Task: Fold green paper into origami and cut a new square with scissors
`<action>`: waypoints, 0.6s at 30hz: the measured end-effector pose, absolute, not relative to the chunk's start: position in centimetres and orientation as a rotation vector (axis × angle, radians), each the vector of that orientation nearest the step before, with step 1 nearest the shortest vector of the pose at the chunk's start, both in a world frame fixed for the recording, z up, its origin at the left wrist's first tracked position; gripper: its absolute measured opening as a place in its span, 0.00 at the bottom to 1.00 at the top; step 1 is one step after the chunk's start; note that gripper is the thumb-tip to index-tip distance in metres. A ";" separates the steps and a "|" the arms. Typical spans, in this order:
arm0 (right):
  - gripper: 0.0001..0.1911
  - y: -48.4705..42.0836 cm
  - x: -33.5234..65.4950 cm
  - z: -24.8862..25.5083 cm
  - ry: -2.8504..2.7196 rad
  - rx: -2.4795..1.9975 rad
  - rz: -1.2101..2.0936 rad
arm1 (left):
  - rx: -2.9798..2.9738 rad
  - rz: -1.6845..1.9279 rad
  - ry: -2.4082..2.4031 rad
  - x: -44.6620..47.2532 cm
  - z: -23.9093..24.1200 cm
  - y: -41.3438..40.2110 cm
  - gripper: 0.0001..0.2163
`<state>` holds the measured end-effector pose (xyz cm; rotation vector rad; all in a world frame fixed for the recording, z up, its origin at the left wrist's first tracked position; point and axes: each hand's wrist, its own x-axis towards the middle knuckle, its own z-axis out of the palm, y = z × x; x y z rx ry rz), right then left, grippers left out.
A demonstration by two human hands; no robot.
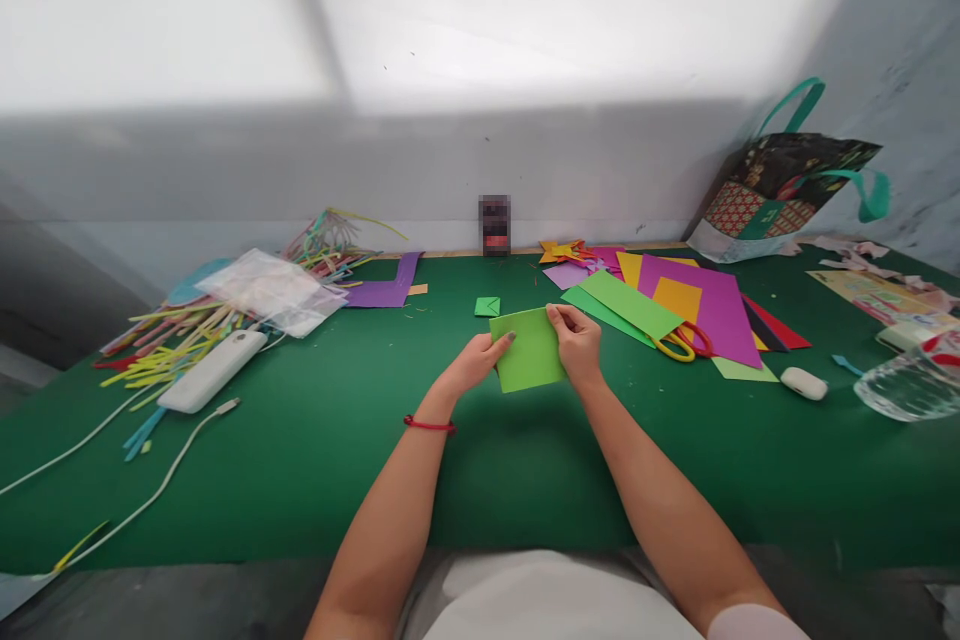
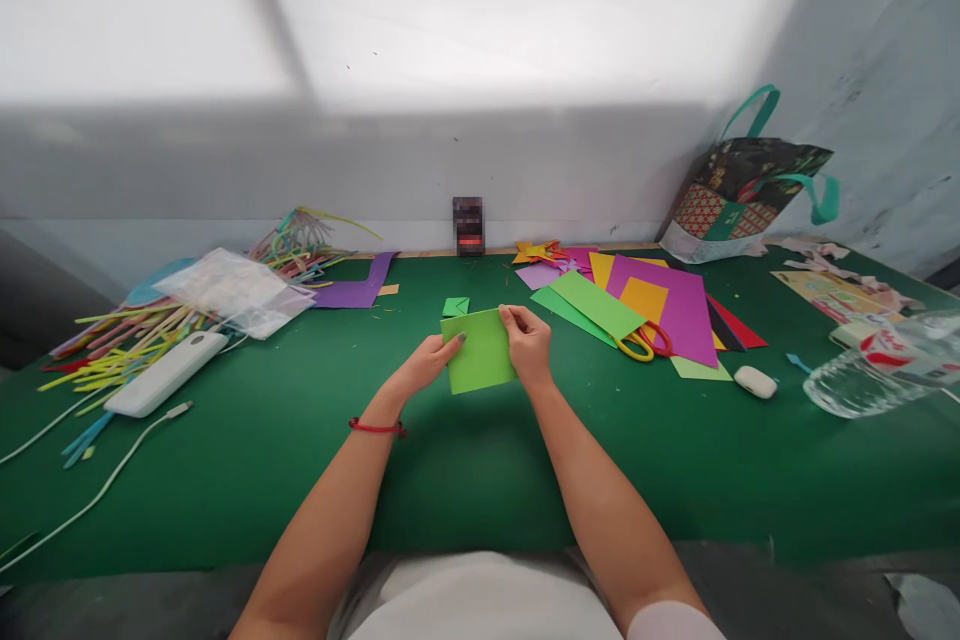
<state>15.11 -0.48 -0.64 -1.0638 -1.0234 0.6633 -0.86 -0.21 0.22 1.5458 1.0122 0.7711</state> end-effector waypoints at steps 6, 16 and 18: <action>0.18 -0.3 15.5 -0.5 -0.961 -1.068 0.679 | 1.575 0.579 0.833 -0.8 0.5 -0.9 0.25; 0.19 -0.1 15.5 -0.7 -0.946 -1.081 0.678 | 1.499 0.637 0.877 -0.3 0.2 -1.0 0.23; 0.19 0.0 15.6 -0.7 -0.931 -1.084 0.664 | 1.511 0.634 0.851 -0.2 0.3 -1.1 0.24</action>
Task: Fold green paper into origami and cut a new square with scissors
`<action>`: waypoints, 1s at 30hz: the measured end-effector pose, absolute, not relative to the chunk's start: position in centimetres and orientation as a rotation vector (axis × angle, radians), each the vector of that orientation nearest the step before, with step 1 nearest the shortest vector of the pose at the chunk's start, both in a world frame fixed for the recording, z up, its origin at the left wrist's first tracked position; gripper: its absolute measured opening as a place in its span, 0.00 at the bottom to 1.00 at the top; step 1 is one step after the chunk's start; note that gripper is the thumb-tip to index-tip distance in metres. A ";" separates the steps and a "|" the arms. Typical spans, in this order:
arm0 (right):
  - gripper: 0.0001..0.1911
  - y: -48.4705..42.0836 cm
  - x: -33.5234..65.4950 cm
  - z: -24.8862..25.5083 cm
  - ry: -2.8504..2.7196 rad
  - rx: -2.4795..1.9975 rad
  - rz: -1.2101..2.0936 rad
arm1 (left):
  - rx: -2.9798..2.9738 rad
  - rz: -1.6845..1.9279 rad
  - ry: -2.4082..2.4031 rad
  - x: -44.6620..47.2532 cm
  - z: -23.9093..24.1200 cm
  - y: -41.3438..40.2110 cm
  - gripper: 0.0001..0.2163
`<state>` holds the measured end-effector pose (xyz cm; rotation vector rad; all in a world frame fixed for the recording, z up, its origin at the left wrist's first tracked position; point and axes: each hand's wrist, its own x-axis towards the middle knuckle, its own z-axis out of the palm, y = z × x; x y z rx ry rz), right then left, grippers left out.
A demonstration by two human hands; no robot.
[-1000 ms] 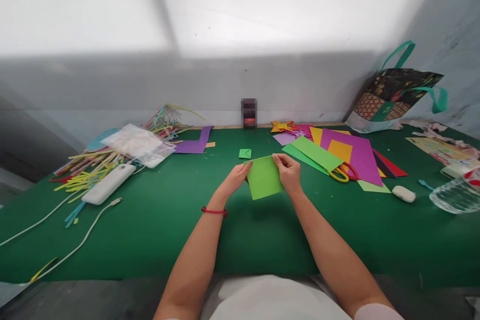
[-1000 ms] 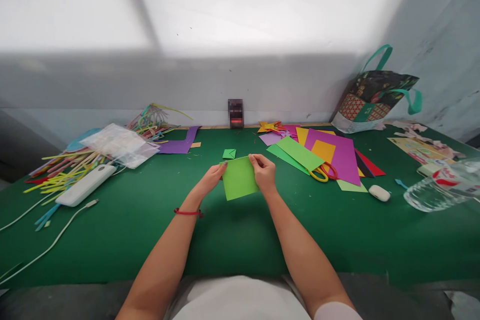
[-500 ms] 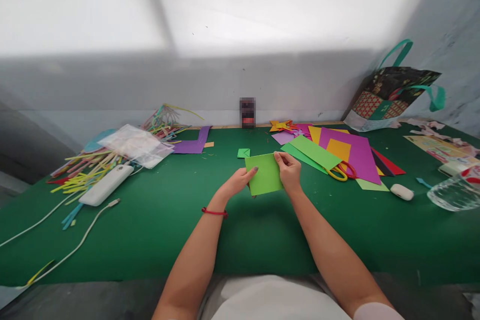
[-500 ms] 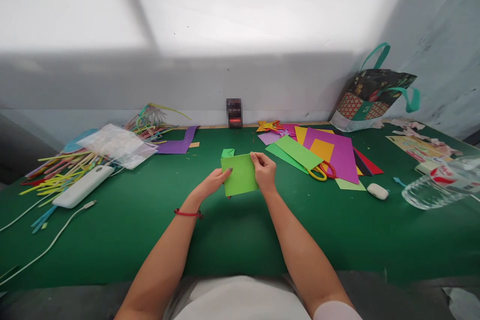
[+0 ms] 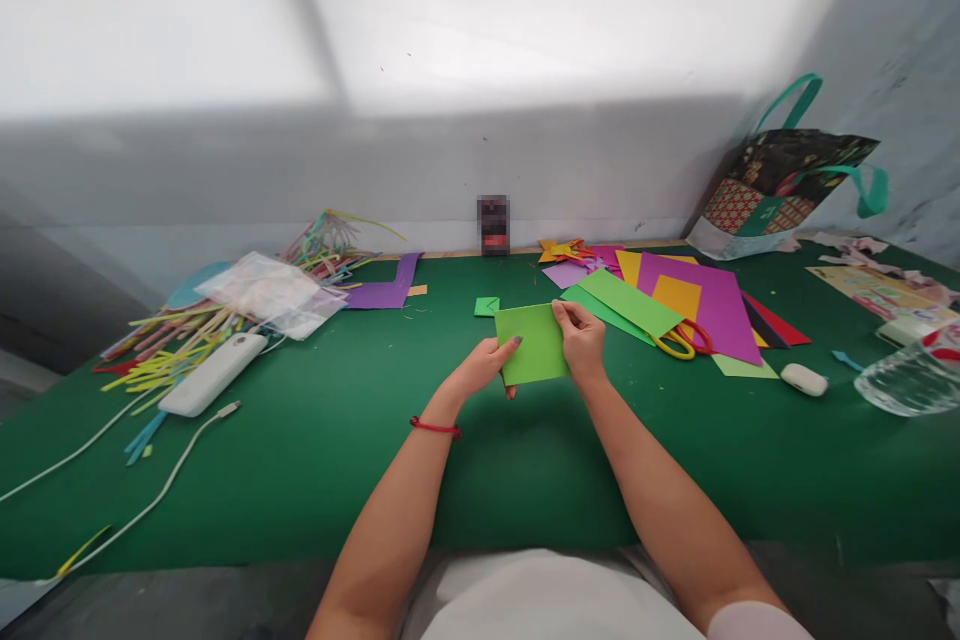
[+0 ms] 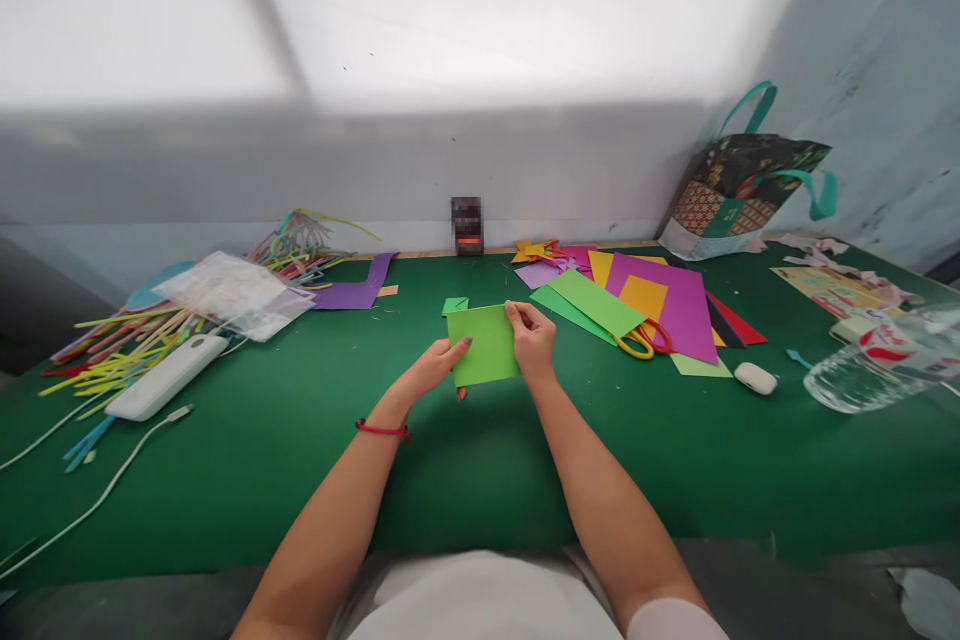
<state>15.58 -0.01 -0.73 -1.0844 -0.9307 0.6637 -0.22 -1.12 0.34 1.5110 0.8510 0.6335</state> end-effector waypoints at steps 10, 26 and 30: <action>0.22 0.4 15.8 -1.1 -0.920 -1.142 0.589 | 1.654 0.610 0.990 0.2 0.0 -1.3 0.21; 0.28 1.9 16.5 -2.6 -0.870 -1.209 0.679 | 1.699 0.670 1.053 0.8 -1.6 -0.6 0.17; 0.31 2.3 16.7 -3.3 -0.947 -1.254 0.743 | 1.561 0.677 1.047 1.2 -2.1 -0.2 0.15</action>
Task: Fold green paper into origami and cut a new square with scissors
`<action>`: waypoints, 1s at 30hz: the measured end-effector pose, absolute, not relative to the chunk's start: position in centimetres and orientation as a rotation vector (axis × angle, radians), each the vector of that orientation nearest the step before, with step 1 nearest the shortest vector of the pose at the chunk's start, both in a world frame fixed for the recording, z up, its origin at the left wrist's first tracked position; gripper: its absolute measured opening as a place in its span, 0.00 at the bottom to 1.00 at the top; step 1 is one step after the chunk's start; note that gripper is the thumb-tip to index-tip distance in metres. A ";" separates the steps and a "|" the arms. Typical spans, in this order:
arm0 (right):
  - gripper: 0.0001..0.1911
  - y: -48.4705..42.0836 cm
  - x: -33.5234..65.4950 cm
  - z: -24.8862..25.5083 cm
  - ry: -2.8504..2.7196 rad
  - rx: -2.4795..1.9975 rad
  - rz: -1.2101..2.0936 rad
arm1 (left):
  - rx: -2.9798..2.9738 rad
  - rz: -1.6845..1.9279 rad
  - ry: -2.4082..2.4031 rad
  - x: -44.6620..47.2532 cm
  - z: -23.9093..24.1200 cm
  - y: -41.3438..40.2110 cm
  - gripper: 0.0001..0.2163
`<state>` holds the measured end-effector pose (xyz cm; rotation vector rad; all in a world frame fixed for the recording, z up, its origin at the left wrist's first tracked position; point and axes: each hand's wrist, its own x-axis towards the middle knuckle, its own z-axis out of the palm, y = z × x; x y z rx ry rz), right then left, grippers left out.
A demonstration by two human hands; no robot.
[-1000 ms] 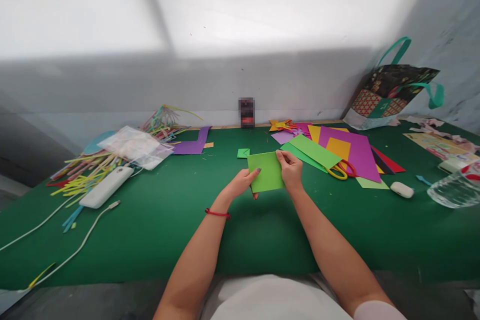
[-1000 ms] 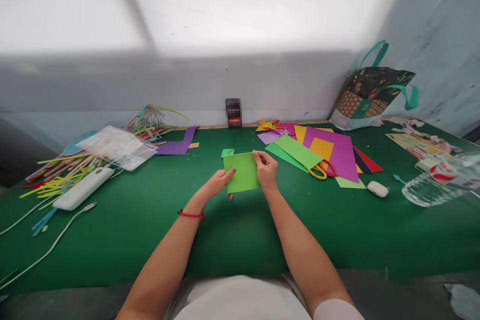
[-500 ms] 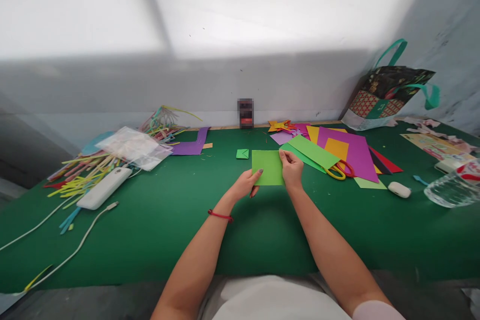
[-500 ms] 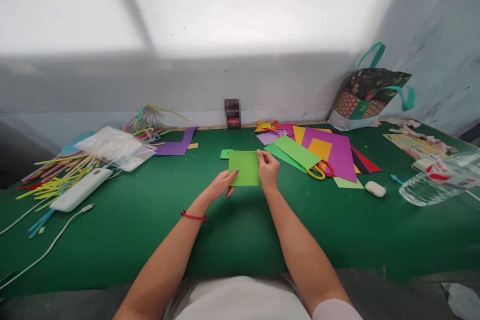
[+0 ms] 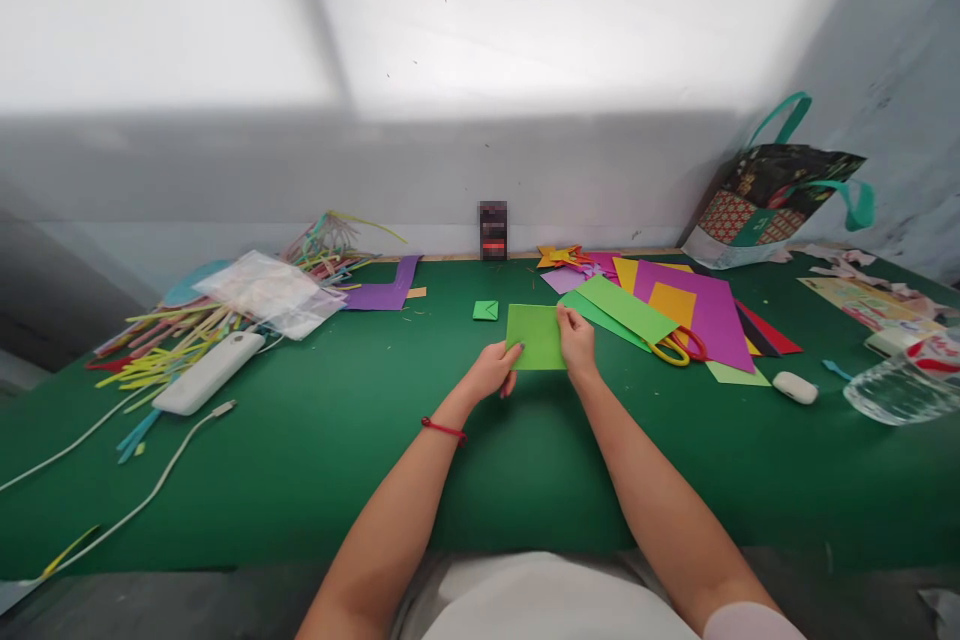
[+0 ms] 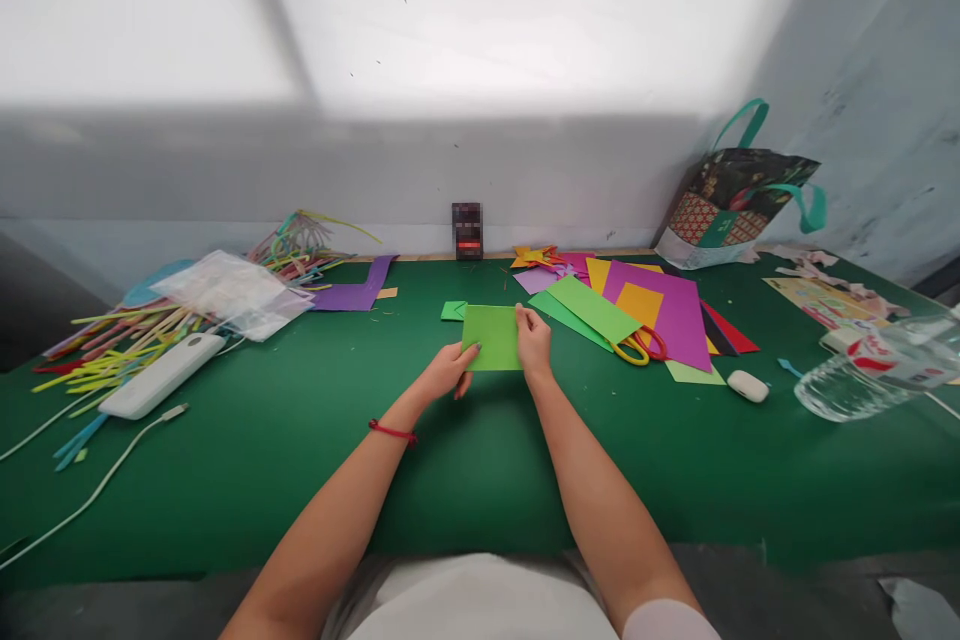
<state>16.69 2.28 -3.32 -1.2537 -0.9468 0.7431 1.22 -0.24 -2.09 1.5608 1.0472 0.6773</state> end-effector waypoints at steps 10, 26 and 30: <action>0.22 3.5 21.7 -1.4 -1.506 -2.045 0.387 | 1.627 0.685 1.215 1.6 -5.0 0.6 0.13; 0.29 3.4 26.9 -3.0 -1.900 -2.467 0.304 | 1.698 0.647 1.203 1.3 -5.4 0.8 0.15; 0.27 5.3 27.7 -2.9 -2.094 -2.219 0.245 | 1.710 0.632 1.226 1.3 -5.3 0.8 0.16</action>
